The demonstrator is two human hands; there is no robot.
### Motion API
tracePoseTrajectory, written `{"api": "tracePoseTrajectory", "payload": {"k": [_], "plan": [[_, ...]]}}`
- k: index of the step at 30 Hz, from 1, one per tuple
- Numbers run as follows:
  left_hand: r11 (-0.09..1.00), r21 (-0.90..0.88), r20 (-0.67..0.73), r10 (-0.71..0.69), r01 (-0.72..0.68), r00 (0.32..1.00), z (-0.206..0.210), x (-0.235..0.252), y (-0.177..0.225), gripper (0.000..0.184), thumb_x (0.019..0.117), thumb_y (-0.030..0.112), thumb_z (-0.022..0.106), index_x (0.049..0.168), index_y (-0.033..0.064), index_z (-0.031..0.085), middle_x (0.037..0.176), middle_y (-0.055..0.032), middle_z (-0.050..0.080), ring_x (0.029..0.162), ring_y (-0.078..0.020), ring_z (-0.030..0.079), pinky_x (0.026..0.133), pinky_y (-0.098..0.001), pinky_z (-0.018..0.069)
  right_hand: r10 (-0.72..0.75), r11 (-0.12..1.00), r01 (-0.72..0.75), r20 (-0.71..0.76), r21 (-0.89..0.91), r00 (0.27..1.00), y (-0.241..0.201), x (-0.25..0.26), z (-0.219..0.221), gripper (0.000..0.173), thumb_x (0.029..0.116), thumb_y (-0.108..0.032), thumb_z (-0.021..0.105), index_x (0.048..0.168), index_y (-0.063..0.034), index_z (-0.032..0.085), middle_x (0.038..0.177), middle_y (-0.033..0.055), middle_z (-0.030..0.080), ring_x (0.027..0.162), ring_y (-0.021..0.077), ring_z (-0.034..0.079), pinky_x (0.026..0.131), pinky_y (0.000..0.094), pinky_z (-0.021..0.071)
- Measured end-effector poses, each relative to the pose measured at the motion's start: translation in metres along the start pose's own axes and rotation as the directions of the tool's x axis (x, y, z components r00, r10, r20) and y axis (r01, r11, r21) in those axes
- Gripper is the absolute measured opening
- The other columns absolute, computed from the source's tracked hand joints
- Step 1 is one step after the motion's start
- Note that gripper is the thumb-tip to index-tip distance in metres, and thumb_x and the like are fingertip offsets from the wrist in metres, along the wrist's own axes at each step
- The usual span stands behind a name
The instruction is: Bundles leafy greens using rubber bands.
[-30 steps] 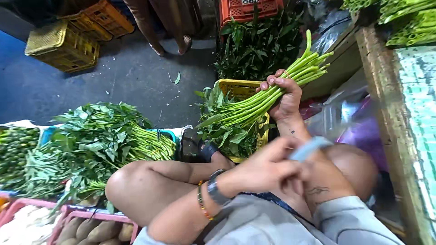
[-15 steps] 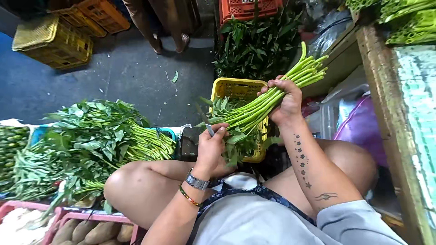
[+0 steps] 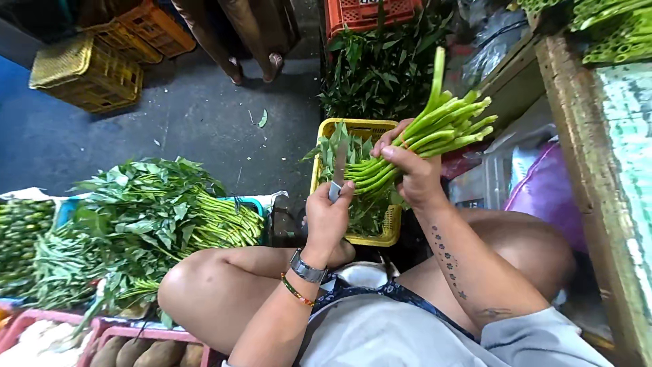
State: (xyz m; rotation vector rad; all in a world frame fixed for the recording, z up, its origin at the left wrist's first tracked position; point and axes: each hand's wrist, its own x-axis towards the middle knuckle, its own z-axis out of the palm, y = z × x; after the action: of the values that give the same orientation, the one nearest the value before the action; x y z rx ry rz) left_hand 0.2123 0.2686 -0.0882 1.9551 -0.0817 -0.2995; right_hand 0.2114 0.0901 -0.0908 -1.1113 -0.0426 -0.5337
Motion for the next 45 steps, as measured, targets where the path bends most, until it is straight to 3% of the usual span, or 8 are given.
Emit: {"api": "tracePoseTrajectory", "payload": {"k": [10, 16, 22, 28, 33, 38, 40, 45], "plan": [[0.996, 0.073, 0.117, -0.050, 0.041, 0.992, 0.009, 0.019, -0.015, 0.021, 0.0944, 0.029, 0.073, 0.105, 0.0110, 0.077, 0.088, -0.0015, 0.074, 0.077, -0.0123, 0.069, 0.071, -0.0370, 0.0590, -0.079, 0.994, 0.064, -0.178, -0.087, 0.981, 0.003, -0.020, 0.019, 0.030, 0.0813, 0.001, 0.073, 0.109, 0.0015, 0.062, 0.091, 0.0089, 0.069, 0.080, 0.0158, 0.068, 0.073, 0.0345, 0.0611], [0.997, -0.026, 0.182, -0.067, 0.073, 0.981, 0.023, 0.018, -0.014, 0.008, 0.1003, 0.013, 0.062, 0.099, 0.0069, 0.066, 0.070, 0.0078, 0.060, 0.051, 0.0007, 0.049, 0.045, -0.0171, 0.0420, 0.052, 0.980, -0.100, -0.261, -0.173, 0.964, -0.006, -0.017, 0.020, 0.029, 0.0794, 0.005, 0.077, 0.106, 0.0059, 0.066, 0.087, 0.0124, 0.070, 0.080, 0.0156, 0.069, 0.076, 0.0352, 0.0604], [0.992, -0.082, 0.109, -0.083, 0.092, 0.991, 0.036, 0.014, -0.015, 0.011, 0.1020, 0.011, 0.060, 0.098, 0.0039, 0.068, 0.074, 0.0033, 0.064, 0.058, -0.0030, 0.056, 0.053, -0.0208, 0.0483, 0.092, 0.975, -0.151, -0.321, -0.164, 0.943, -0.002, -0.023, 0.024, 0.033, 0.0801, 0.003, 0.077, 0.111, 0.0024, 0.066, 0.090, 0.0102, 0.071, 0.082, 0.0144, 0.069, 0.077, 0.0343, 0.0612], [0.950, -0.245, 0.110, -0.174, 0.196, 0.979, 0.041, 0.012, -0.010, 0.016, 0.1058, 0.012, 0.055, 0.098, 0.0024, 0.063, 0.065, -0.0008, 0.059, 0.042, -0.0074, 0.046, 0.037, -0.0227, 0.0407, 0.095, 0.943, -0.178, -0.286, -0.280, 0.954, 0.012, -0.028, 0.024, 0.035, 0.0777, 0.000, 0.080, 0.111, 0.0017, 0.067, 0.089, 0.0088, 0.072, 0.081, 0.0120, 0.070, 0.076, 0.0324, 0.0611], [0.937, -0.300, -0.011, -0.193, 0.181, 0.981, 0.030, 0.023, -0.030, 0.017, 0.1022, 0.017, 0.063, 0.103, -0.0001, 0.062, 0.068, -0.0023, 0.058, 0.044, -0.0087, 0.045, 0.041, -0.0253, 0.0431, 0.229, 0.762, -0.348, -0.275, -0.546, 0.934, 0.002, -0.006, 0.003, 0.041, 0.0849, -0.023, 0.081, 0.120, -0.0072, 0.067, 0.097, 0.0082, 0.073, 0.087, 0.0170, 0.071, 0.079, 0.0448, 0.0611], [0.722, -0.391, 0.178, -0.550, 0.571, 0.816, 0.006, 0.053, -0.079, 0.027, 0.1055, 0.033, 0.057, 0.094, 0.0091, 0.053, 0.055, 0.0039, 0.037, 0.038, -0.0074, 0.030, 0.036, -0.0233, 0.0315, 0.503, 0.455, -0.603, -0.370, -0.655, 0.781, 0.020, 0.012, -0.016, 0.050, 0.0760, -0.031, 0.082, 0.121, -0.0140, 0.069, 0.101, 0.0112, 0.073, 0.095, 0.0299, 0.070, 0.079, 0.0627, 0.0549], [0.768, -0.418, 0.174, -0.457, 0.485, 0.872, 0.002, 0.047, -0.065, 0.027, 0.1086, 0.032, 0.050, 0.093, 0.0096, 0.052, 0.053, 0.0052, 0.035, 0.038, -0.0066, 0.030, 0.036, -0.0228, 0.0315, 0.564, 0.365, -0.655, -0.403, -0.661, 0.721, 0.040, 0.011, -0.025, 0.047, 0.0753, -0.033, 0.082, 0.115, -0.0120, 0.070, 0.097, 0.0134, 0.071, 0.093, 0.0337, 0.069, 0.076, 0.0647, 0.0532], [0.999, -0.027, 0.337, 0.053, -0.046, 0.940, -0.007, 0.030, -0.021, 0.038, 0.1112, 0.031, 0.037, 0.131, 0.0078, 0.059, 0.072, -0.0016, 0.055, 0.057, -0.0132, 0.053, 0.054, -0.0307, 0.0500, 0.703, 0.199, -0.667, -0.369, -0.718, 0.607, 0.072, 0.008, -0.029, 0.050, 0.0775, -0.037, 0.082, 0.116, -0.0068, 0.069, 0.102, 0.0191, 0.071, 0.098, 0.0387, 0.068, 0.082, 0.0675, 0.0521]]}}
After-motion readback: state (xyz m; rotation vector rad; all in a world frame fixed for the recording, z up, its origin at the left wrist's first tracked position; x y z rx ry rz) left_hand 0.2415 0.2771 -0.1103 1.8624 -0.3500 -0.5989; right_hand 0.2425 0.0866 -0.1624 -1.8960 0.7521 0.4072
